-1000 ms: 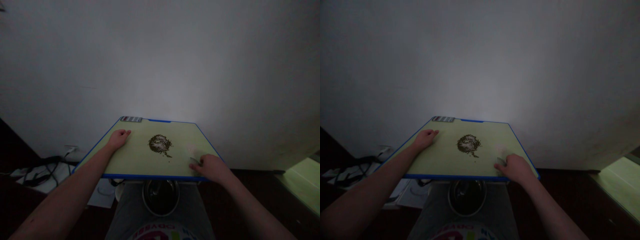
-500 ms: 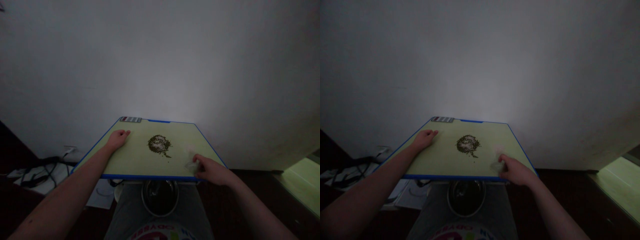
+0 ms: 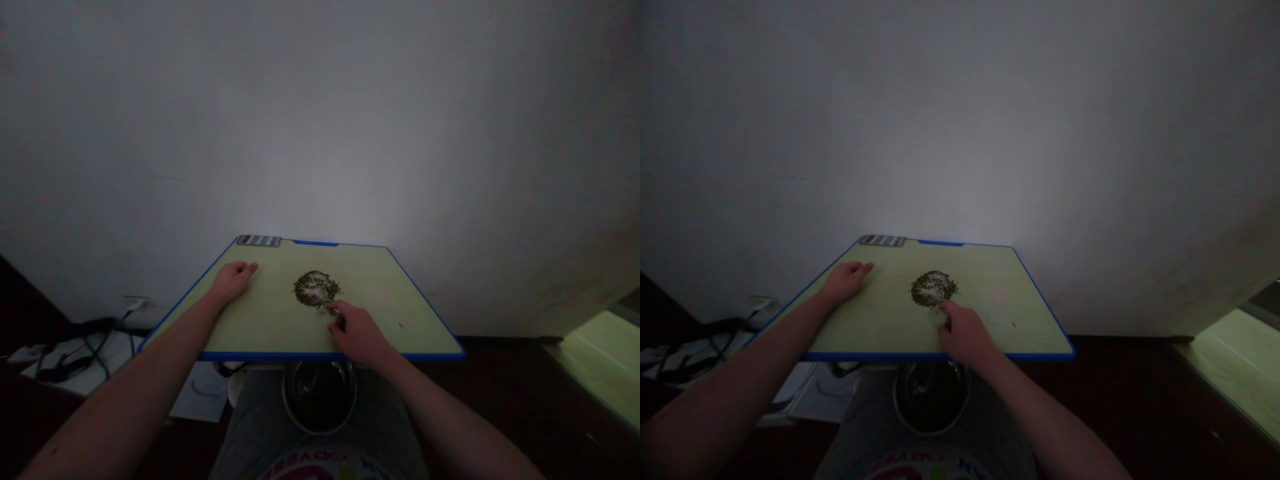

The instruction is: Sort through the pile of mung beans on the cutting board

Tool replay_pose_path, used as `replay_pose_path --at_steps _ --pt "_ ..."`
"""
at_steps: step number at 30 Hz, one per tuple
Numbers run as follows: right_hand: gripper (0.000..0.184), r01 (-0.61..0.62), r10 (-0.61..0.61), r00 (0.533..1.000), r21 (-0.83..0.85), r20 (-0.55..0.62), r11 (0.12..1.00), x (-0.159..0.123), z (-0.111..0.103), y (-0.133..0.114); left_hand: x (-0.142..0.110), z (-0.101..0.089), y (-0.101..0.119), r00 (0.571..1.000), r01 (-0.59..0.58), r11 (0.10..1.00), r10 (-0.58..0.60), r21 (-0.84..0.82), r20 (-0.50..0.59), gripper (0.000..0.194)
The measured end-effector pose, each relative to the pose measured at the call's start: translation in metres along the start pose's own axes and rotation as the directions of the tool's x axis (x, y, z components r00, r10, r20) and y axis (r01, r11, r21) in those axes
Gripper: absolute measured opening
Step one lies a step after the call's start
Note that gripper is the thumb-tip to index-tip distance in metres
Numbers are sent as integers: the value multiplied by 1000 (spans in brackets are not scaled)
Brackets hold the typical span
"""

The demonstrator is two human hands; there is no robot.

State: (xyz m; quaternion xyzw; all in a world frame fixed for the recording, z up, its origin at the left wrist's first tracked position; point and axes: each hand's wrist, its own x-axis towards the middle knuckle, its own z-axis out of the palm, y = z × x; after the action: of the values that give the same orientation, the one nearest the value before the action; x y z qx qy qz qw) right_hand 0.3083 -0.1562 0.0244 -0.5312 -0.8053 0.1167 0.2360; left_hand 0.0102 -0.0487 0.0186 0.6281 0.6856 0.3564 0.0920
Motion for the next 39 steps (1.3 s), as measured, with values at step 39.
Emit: replay_pose_path --at_steps 39 --pt "48 -255 319 924 284 -209 924 22 -48 99 2 -2 -2 1000 21 986 -19 -163 20 34"
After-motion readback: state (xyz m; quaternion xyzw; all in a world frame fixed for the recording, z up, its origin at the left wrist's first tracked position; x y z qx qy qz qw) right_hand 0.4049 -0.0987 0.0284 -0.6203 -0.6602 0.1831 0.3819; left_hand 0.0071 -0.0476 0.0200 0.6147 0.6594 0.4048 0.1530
